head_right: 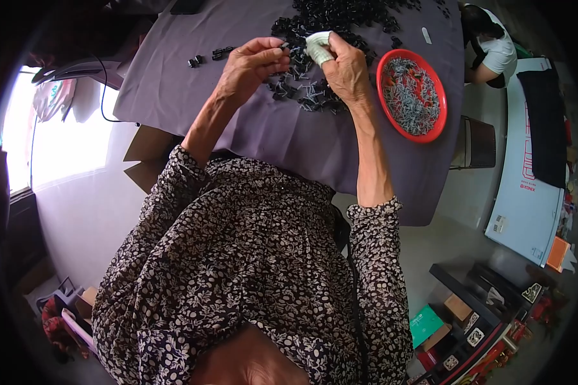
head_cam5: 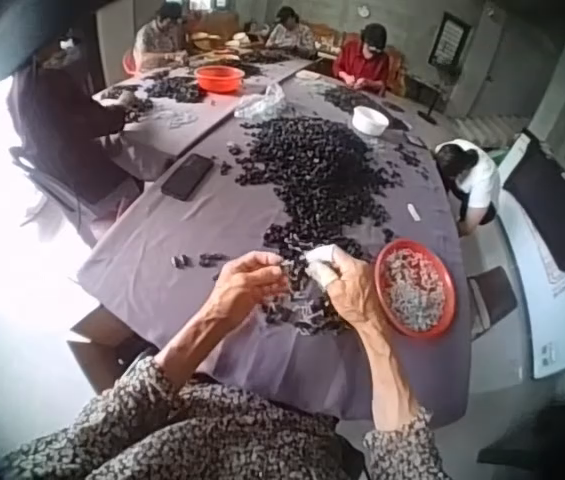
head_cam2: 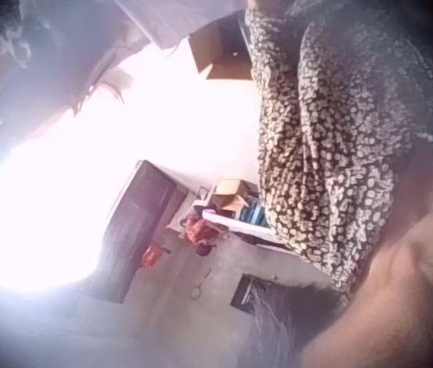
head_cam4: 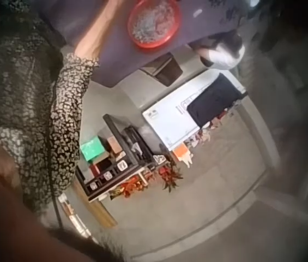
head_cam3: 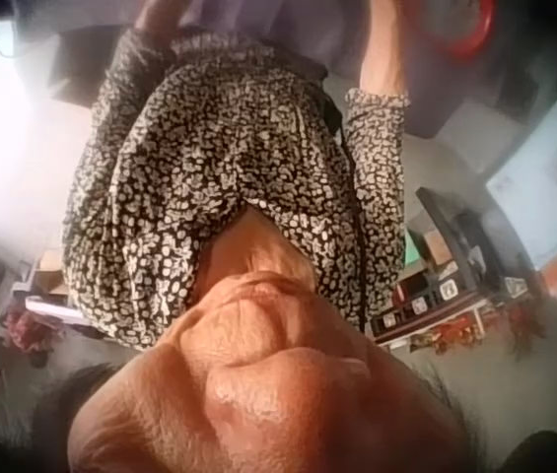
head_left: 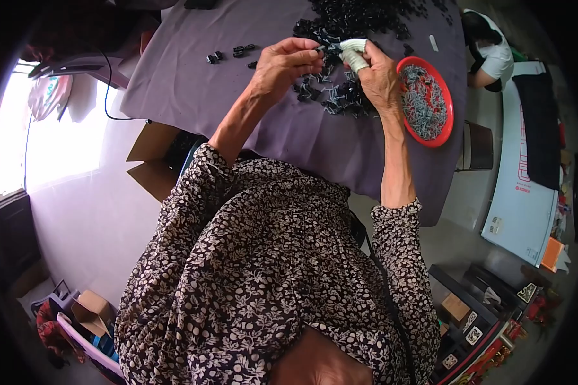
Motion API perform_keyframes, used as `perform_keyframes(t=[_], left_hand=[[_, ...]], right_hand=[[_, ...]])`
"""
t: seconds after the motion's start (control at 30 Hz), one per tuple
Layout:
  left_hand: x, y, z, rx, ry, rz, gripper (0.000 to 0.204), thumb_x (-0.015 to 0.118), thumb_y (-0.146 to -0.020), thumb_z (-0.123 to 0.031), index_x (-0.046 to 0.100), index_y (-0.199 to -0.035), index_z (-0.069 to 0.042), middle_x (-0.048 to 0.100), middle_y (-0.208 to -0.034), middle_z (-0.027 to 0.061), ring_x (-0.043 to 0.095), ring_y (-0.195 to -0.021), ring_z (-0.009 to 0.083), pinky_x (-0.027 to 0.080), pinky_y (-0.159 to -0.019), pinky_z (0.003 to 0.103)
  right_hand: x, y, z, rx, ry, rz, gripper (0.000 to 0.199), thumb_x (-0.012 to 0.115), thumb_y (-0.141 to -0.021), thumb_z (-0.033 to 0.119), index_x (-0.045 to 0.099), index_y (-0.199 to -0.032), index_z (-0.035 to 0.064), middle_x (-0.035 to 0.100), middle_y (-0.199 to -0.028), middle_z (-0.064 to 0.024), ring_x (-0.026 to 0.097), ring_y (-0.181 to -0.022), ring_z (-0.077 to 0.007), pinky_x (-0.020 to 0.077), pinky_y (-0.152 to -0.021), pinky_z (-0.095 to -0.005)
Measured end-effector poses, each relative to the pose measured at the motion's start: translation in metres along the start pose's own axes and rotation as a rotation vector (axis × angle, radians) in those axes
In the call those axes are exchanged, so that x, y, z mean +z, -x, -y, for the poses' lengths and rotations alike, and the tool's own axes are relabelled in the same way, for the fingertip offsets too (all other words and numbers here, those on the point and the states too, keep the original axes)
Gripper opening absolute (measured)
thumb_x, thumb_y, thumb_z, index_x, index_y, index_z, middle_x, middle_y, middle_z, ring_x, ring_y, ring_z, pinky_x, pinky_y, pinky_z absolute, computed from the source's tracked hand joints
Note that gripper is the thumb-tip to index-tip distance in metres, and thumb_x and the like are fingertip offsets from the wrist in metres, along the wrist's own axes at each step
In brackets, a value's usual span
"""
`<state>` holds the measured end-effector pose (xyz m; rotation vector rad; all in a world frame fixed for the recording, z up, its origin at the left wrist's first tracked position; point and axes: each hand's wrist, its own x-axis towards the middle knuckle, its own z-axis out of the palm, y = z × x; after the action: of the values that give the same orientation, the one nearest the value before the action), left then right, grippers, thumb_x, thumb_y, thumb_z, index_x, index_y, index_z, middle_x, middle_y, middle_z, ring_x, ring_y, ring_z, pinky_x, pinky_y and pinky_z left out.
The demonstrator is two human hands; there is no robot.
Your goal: The person assembles small plastic components by inserting pins into them by hand.
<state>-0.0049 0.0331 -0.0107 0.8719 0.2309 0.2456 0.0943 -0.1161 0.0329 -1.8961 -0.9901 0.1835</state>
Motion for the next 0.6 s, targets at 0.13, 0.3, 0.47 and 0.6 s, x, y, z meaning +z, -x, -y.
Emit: perform_keyframes(t=[0.13,0.3,0.47,0.6], left_hand=[[-0.017,-0.002,-0.011,0.053,0.035,-0.051,0.014,0.056,-0.084,-0.004,0.056,-0.098,-0.001,0.062,-0.090,0.0099,0.061,-0.080,0.0178,0.051,-0.078,0.029],[-0.029,-0.002,-0.017,0.088,0.065,-0.092,0.013,0.060,-0.082,-0.004,0.058,-0.094,0.000,0.063,-0.083,0.0082,0.061,-0.073,0.0149,0.051,-0.071,0.027],[-0.035,-0.003,-0.016,0.069,0.033,-0.089,0.011,0.057,-0.084,-0.004,0.057,-0.094,-0.001,0.062,-0.087,0.0086,0.060,-0.075,0.0161,0.049,-0.073,0.029],[-0.036,-0.005,-0.020,0.072,0.027,-0.091,0.010,0.058,-0.084,-0.005,0.057,-0.093,-0.001,0.062,-0.087,0.0089,0.060,-0.074,0.0159,0.049,-0.073,0.029]], right_hand=[[0.013,0.003,-0.031,-0.112,0.184,0.081,0.010,0.054,-0.077,0.002,0.060,-0.085,0.0020,0.063,-0.077,-0.0138,0.062,-0.070,-0.0257,0.0482,-0.062,-0.0318],[0.036,0.000,-0.047,-0.144,0.298,0.154,0.011,0.056,-0.073,0.000,0.060,-0.084,0.0013,0.061,-0.079,-0.0141,0.060,-0.073,-0.0312,0.0478,-0.063,-0.0351],[0.055,-0.011,-0.043,-0.179,0.374,0.204,0.013,0.059,-0.072,0.001,0.061,-0.085,0.0013,0.061,-0.081,-0.0135,0.061,-0.075,-0.0316,0.0478,-0.064,-0.0347],[0.067,-0.016,-0.037,-0.351,0.380,0.219,0.014,0.054,-0.070,0.000,0.059,-0.081,0.0069,0.054,-0.070,-0.0127,0.056,-0.063,-0.0324,0.0465,-0.056,-0.0406]])
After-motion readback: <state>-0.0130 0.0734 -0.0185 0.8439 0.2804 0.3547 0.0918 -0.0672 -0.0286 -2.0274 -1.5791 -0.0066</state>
